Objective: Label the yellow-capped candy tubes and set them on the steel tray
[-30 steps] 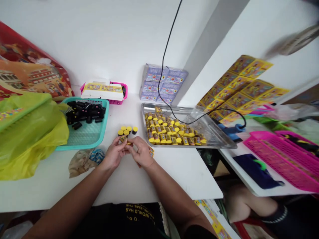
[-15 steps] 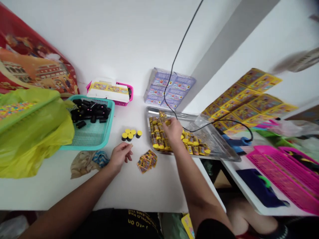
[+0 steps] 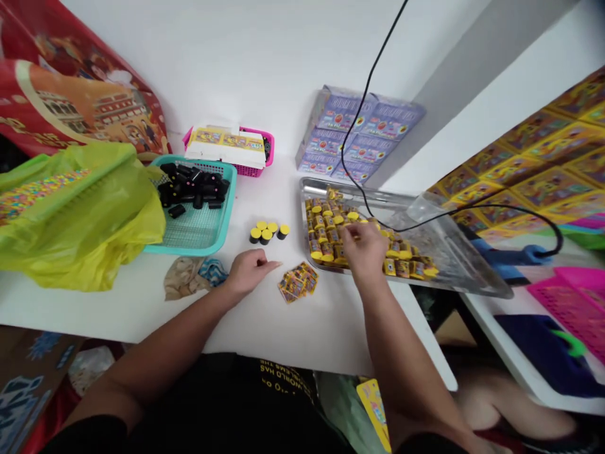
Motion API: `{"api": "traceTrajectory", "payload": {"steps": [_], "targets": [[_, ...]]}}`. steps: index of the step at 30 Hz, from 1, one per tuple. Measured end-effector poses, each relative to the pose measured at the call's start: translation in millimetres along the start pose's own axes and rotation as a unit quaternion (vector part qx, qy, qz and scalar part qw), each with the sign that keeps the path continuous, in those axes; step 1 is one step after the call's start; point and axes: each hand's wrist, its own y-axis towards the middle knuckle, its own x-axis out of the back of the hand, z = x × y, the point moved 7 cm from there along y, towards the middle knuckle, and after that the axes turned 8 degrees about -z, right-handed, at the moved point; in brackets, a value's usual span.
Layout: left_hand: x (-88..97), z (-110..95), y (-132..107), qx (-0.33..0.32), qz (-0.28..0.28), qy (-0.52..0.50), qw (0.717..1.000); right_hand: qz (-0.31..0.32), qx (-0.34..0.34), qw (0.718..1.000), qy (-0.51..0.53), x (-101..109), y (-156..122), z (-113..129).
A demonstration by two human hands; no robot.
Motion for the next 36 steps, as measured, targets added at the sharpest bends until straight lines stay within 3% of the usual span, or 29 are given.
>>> {"api": "traceTrajectory", "payload": {"steps": [4,7,9,11,14,16,18,20,23,27,31,36], "targets": [[29.4,-12,-6,0.004,-0.001,-0.026,1.000,0.050,-0.046,0.990,0.125,23,-82,21],[63.7,4,-18,0.019,-0.038,0.053,0.998,0.072,-0.097,0.980,0.161,28,-123,16],[83.5,22,-26,0.022,-0.038,0.185,0.982,0.069,-0.141,0.973,0.169,27,-136,7],[92.4,36,-30,-0.017,0.003,0.277,0.961,0.062,-0.180,0.966,0.176,23,-141,-3],[94.3,39,-34,-0.068,0.048,0.318,0.944,0.056,-0.191,0.963,0.181,18,-140,-7],[92.1,30,-37,-0.065,0.030,0.317,0.946,0.061,-0.163,0.969,0.174,15,-139,-2],[83.5,14,-40,-0.050,-0.014,0.278,0.959,0.073,-0.125,0.976,0.162,13,-140,4],[62.3,-2,-40,-0.038,-0.040,0.183,0.982,0.082,-0.096,0.980,0.154,12,-141,10],[4.1,-17,-32,-0.061,0.030,0.075,0.995,0.090,-0.073,0.982,0.147,12,-142,14],[-53.7,-8,-12,-0.044,0.083,0.148,0.985,0.101,-0.058,0.982,0.146,9,-142,16],[-63.9,2,-3,-0.026,0.073,0.137,0.988,0.107,-0.052,0.980,0.157,5,-143,17],[-59.0,13,-7,0.008,0.082,0.003,0.997,0.074,-0.046,0.977,0.192,12,-139,25]]}}
